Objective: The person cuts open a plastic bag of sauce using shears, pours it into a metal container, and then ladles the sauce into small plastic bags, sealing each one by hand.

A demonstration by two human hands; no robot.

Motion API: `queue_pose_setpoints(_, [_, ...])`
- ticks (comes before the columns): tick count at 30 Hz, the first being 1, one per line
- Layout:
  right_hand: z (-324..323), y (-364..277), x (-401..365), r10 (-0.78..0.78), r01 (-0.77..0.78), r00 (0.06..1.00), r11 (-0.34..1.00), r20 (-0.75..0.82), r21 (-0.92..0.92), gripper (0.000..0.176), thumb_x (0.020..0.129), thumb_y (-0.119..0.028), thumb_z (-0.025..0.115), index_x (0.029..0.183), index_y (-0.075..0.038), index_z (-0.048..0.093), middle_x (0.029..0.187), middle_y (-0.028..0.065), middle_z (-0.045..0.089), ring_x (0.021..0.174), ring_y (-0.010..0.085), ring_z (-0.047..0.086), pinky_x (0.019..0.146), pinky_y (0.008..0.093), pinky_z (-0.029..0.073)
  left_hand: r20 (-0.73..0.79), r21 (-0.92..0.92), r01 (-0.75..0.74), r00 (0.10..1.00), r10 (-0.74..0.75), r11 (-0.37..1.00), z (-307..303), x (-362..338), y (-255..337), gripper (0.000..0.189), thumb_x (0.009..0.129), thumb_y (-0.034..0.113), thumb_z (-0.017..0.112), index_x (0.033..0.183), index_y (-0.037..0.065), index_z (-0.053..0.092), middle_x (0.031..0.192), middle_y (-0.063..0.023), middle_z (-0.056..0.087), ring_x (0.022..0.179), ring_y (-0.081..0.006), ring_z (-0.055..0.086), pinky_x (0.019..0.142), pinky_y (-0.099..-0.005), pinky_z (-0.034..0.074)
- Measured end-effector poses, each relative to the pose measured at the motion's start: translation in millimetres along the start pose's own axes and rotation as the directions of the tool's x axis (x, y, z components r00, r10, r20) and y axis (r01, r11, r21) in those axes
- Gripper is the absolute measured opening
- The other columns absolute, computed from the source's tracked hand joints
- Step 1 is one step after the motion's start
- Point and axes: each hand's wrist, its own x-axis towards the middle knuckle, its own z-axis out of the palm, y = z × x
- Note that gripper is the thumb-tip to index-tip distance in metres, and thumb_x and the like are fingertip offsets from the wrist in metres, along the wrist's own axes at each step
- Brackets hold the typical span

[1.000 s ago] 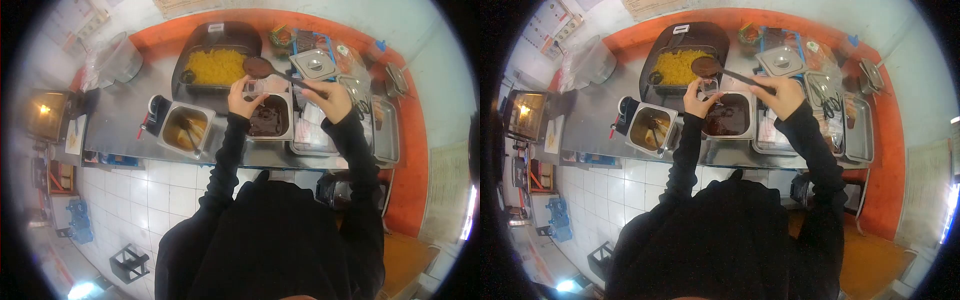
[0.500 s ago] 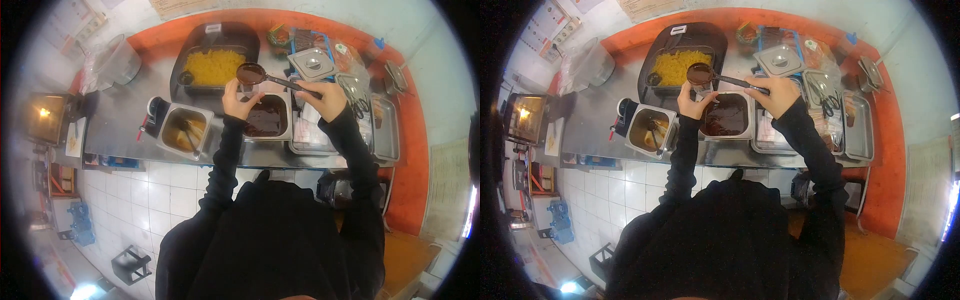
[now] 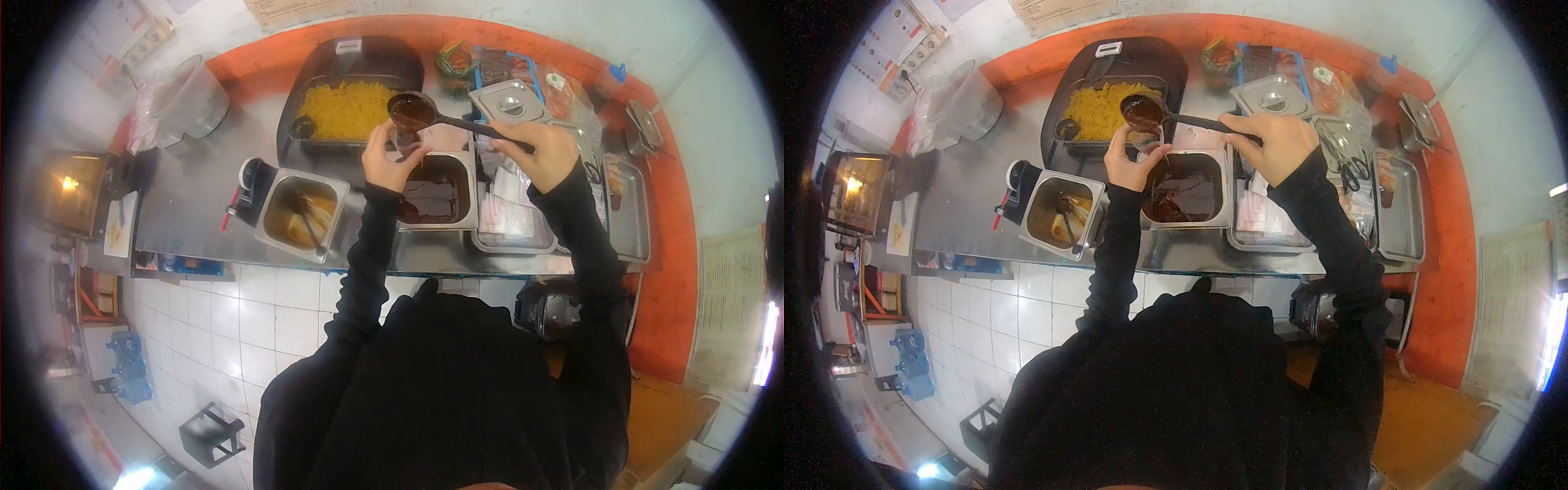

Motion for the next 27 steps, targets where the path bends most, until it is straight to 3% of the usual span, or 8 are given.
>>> queue_pose_setpoints(5, [-0.7, -4.8, 2.3, -0.064, 0.06, 0.997, 0.993, -0.042, -0.098, 0.019, 0.072, -0.026, 0.057, 0.088, -0.017, 0.062, 0.062, 0.0047, 0.054, 0.057, 0.0238, 0.053, 0.049, 0.0316, 0.041, -0.002, 0.019, 0.003, 1.0, -0.003, 1.0, -0.9, 3.8, 5.8, 0.049, 0.055, 0.016, 0.074, 0.096, -0.001, 0.051, 0.087, -0.0132, 0.055, 0.082, -0.0247, 0.053, 0.073, -0.0304, 0.041])
queue_pose_setpoints(7, [-1.3, -6.8, 2.8, -0.118, 0.1, 0.989, 0.979, -0.092, -0.175, 0.02, 0.069, -0.016, 0.06, 0.088, -0.011, 0.062, 0.064, 0.006, 0.055, 0.053, 0.0194, 0.052, 0.048, 0.0275, 0.039, -0.024, -0.008, -0.01, 1.0, 0.009, 1.0, 0.2, 4.9, 3.6, 0.049, 0.055, 0.016, 0.074, 0.095, -0.001, 0.051, 0.087, -0.0134, 0.055, 0.082, -0.0236, 0.054, 0.073, -0.0302, 0.041])
queue_pose_setpoints(13, [3.5, -2.0, 5.8, -0.225, 0.18, 0.967, 0.934, -0.118, -0.308, 0.016, 0.072, -0.022, 0.056, 0.087, -0.022, 0.062, 0.058, 0.0025, 0.049, 0.052, 0.0211, 0.051, 0.045, 0.0304, 0.039, -0.037, -0.074, 0.053, 0.998, -0.056, 0.996, -0.9, 7.4, 5.9, 0.051, 0.055, 0.013, 0.075, 0.097, -0.002, 0.051, 0.083, -0.0122, 0.057, 0.079, -0.019, 0.055, 0.072, -0.0287, 0.042])
queue_pose_setpoints(17, [4.2, -2.8, 6.8, -0.226, 0.184, 0.967, 0.939, -0.117, -0.292, 0.017, 0.072, -0.022, 0.056, 0.087, -0.022, 0.062, 0.058, 0.0023, 0.049, 0.052, 0.0212, 0.051, 0.045, 0.0308, 0.039, -0.037, -0.112, 0.08, 0.996, -0.085, 0.99, -2.5, 7.9, 7.3, 0.051, 0.055, 0.012, 0.075, 0.098, -0.002, 0.051, 0.082, -0.0114, 0.058, 0.078, -0.0173, 0.055, 0.072, -0.0276, 0.042])
queue_pose_setpoints(23, [13.8, 3.0, 8.8, -0.046, 0.042, 0.996, 0.998, -0.083, -0.052, 0.02, 0.072, -0.024, 0.058, 0.09, -0.015, 0.061, 0.063, 0.0044, 0.055, 0.053, 0.0188, 0.052, 0.047, 0.0279, 0.039, 0.006, -0.168, 0.094, 0.996, -0.094, 0.981, -5.1, 6.3, 0.2, 0.057, 0.058, -0.001, 0.071, 0.108, -0.004, 0.042, 0.094, -0.0118, 0.054, 0.086, -0.0161, 0.053, 0.074, -0.027, 0.043])
queue_pose_setpoints(25, [23.0, 14.9, 9.8, 0.024, -0.012, 0.999, 0.941, -0.03, 0.339, 0.023, 0.074, -0.024, 0.057, 0.093, -0.009, 0.06, 0.067, 0.0087, 0.058, 0.052, 0.016, 0.052, 0.049, 0.0249, 0.038, 0.018, -0.205, 0.126, 0.992, -0.125, 0.97, -7.9, 6.6, 7.5, 0.058, 0.058, -0.006, 0.068, 0.11, -0.002, 0.042, 0.095, -0.0115, 0.053, 0.087, -0.0164, 0.053, 0.074, -0.0274, 0.044])
queue_pose_setpoints(26, [26.7, 22.1, 10.1, 0.025, -0.012, 0.999, 0.941, -0.034, 0.339, 0.023, 0.074, -0.024, 0.057, 0.093, -0.009, 0.06, 0.067, 0.0087, 0.058, 0.052, 0.016, 0.052, 0.049, 0.0249, 0.038, 0.02, -0.206, 0.123, 0.992, -0.122, 0.971, -9.9, 7.0, 11.8, 0.058, 0.058, -0.006, 0.068, 0.11, -0.002, 0.042, 0.095, -0.0115, 0.053, 0.087, -0.0164, 0.053, 0.074, -0.0274, 0.044])
queue_pose_setpoints(27, [30.2, 29.9, 10.0, 0.089, -0.1, 0.995, 0.857, 0.047, 0.506, 0.024, 0.075, -0.023, 0.057, 0.094, -0.008, 0.06, 0.068, 0.0101, 0.058, 0.053, 0.0154, 0.053, 0.051, 0.0243, 0.039, 0.048, -0.312, 0.189, 0.982, -0.183, 0.931, -12.3, 7.6, 16.3, 0.058, 0.059, -0.006, 0.068, 0.111, -0.001, 0.042, 0.095, -0.0113, 0.053, 0.088, -0.0168, 0.052, 0.074, -0.0275, 0.045])
